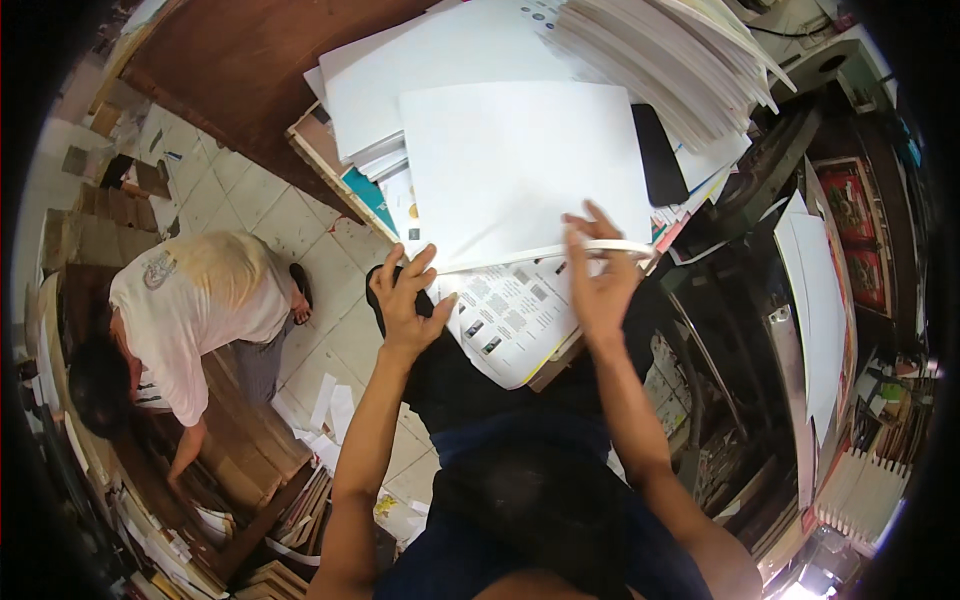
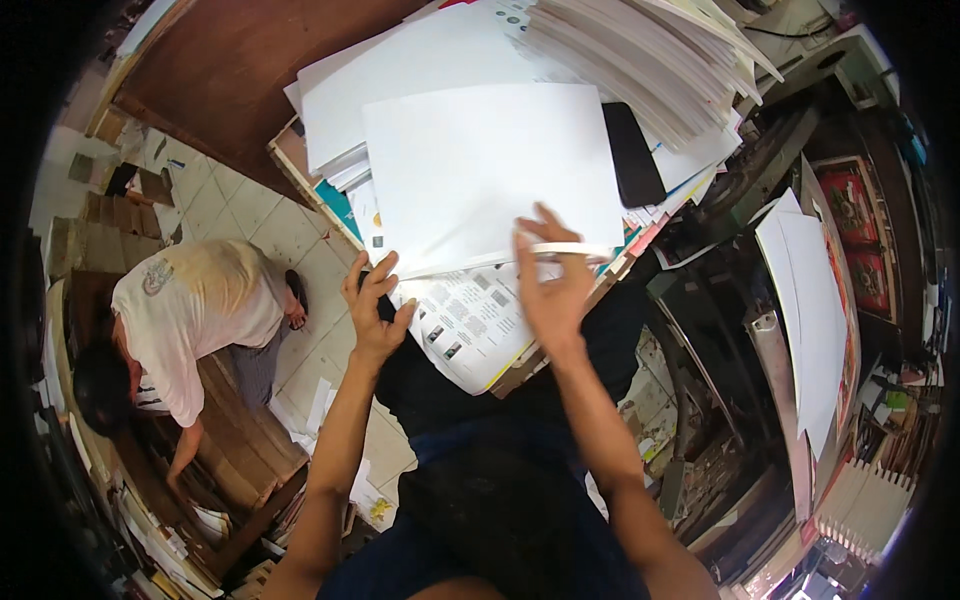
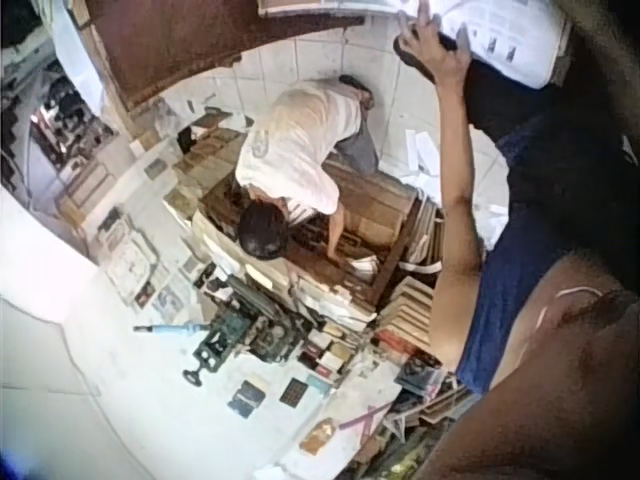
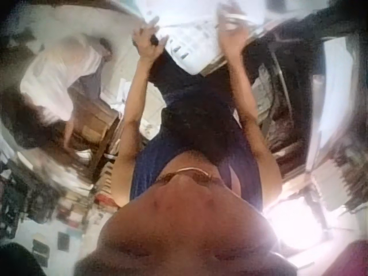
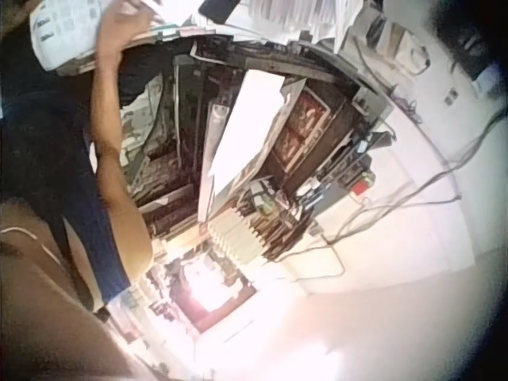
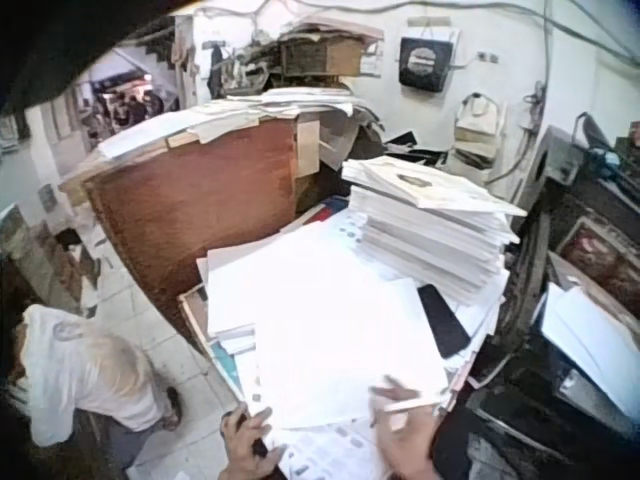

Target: The person applies a roll of white tape to the edges of paper sheets and places them into a stack on a workspace.

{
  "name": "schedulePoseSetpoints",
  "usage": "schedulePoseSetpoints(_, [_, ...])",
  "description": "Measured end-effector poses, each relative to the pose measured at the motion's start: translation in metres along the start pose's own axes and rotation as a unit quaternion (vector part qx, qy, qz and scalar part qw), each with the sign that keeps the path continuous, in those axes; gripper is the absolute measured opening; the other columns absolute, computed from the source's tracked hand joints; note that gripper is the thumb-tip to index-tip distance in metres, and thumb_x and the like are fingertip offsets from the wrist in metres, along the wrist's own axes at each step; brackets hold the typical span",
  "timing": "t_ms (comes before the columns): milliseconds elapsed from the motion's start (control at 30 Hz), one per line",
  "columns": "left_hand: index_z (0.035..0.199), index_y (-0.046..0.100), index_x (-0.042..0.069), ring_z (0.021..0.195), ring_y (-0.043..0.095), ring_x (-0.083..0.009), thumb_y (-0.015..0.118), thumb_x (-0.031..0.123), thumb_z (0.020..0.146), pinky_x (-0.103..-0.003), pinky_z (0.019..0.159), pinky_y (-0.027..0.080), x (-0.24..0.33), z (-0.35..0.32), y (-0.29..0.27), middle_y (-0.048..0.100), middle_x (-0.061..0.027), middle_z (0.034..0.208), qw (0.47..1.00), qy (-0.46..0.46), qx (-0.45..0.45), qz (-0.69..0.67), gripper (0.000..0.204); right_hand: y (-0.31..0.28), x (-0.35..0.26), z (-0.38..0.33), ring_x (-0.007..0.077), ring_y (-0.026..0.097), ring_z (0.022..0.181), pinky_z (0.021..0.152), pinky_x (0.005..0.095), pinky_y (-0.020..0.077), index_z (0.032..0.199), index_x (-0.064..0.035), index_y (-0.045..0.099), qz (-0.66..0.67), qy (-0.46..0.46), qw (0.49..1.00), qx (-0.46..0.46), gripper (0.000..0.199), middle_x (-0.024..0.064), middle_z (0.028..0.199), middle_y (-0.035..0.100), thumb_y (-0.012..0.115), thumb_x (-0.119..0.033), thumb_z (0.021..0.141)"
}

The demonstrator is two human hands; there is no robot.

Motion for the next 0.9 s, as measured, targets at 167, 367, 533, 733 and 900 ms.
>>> schedulePoseSetpoints(167, [0.107, 0.060, 0.008, 0.137, 0.044, -0.0383, 0.080, 0.023, 0.078, -0.048, 0.107, 0.027, -0.001, -0.003, 0.003, 0.065, -0.0105, 0.135, 1.000, 0.004, 0.003, -0.001, 0.038, -0.061, 0.039, 0.021, 0.0203, 0.066, 0.102, 0.098, 0.0366, 0.0462, 0.127, -0.0028, 0.067, -0.062, -0.023, 0.997, 0.051, 0.036, 0.0117, 0.103, 0.074, 0.072, -0.009, 0.092])
schedulePoseSetpoints(367, [0.109, 0.058, 0.008, 0.139, 0.040, -0.0390, 0.076, 0.024, 0.081, -0.050, 0.111, 0.024, -0.004, -0.005, 0.006, 0.064, -0.0115, 0.137, 1.000, 0.004, -0.002, 0.006, 0.037, -0.058, 0.054, 0.016, 0.0252, 0.062, 0.091, 0.091, 0.0414, 0.0444, 0.122, -0.0066, 0.069, -0.176, -0.157, 0.971, 0.048, 0.039, 0.0081, 0.093, 0.072, 0.078, -0.007, 0.085])
schedulePoseSetpoints(533, [0.112, 0.057, 0.009, 0.140, 0.040, -0.0398, 0.075, 0.024, 0.083, -0.050, 0.112, 0.023, -0.005, -0.006, 0.007, 0.063, -0.0116, 0.137, 1.000, 0.006, -0.004, -0.001, 0.037, -0.054, 0.053, 0.014, 0.0252, 0.061, 0.088, 0.089, 0.0410, 0.0423, 0.120, -0.0073, 0.069, -0.205, -0.189, 0.959, 0.047, 0.038, 0.0057, 0.091, 0.070, 0.078, -0.007, 0.083])
schedulePoseSetpoints(733, [0.112, 0.057, 0.010, 0.141, 0.038, -0.0406, 0.073, 0.024, 0.085, -0.050, 0.113, 0.023, -0.005, -0.006, 0.007, 0.063, -0.0131, 0.138, 1.000, 0.003, -0.002, -0.008, 0.034, -0.049, 0.056, 0.017, 0.0234, 0.062, 0.093, 0.097, 0.0435, 0.0402, 0.121, -0.0080, 0.070, -0.225, -0.165, 0.959, 0.040, 0.036, 0.0053, 0.095, 0.068, 0.077, -0.012, 0.085])
schedulePoseSetpoints(900, [0.113, 0.057, 0.009, 0.141, 0.037, -0.0411, 0.072, 0.024, 0.087, -0.051, 0.113, 0.022, -0.004, -0.006, 0.007, 0.062, -0.0138, 0.138, 1.000, 0.004, -0.010, -0.008, 0.035, -0.048, 0.057, 0.015, 0.0249, 0.061, 0.098, 0.099, 0.0439, 0.0392, 0.121, -0.0094, 0.070, -0.247, -0.172, 0.953, 0.034, 0.036, 0.0054, 0.099, 0.068, 0.077, -0.012, 0.085])
Point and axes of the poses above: each hand's wrist, its own z-axis towards the middle knuckle, its own y-axis out of the palm, x = y × z, the point moved 7 cm from there along z, towards the middle knuckle
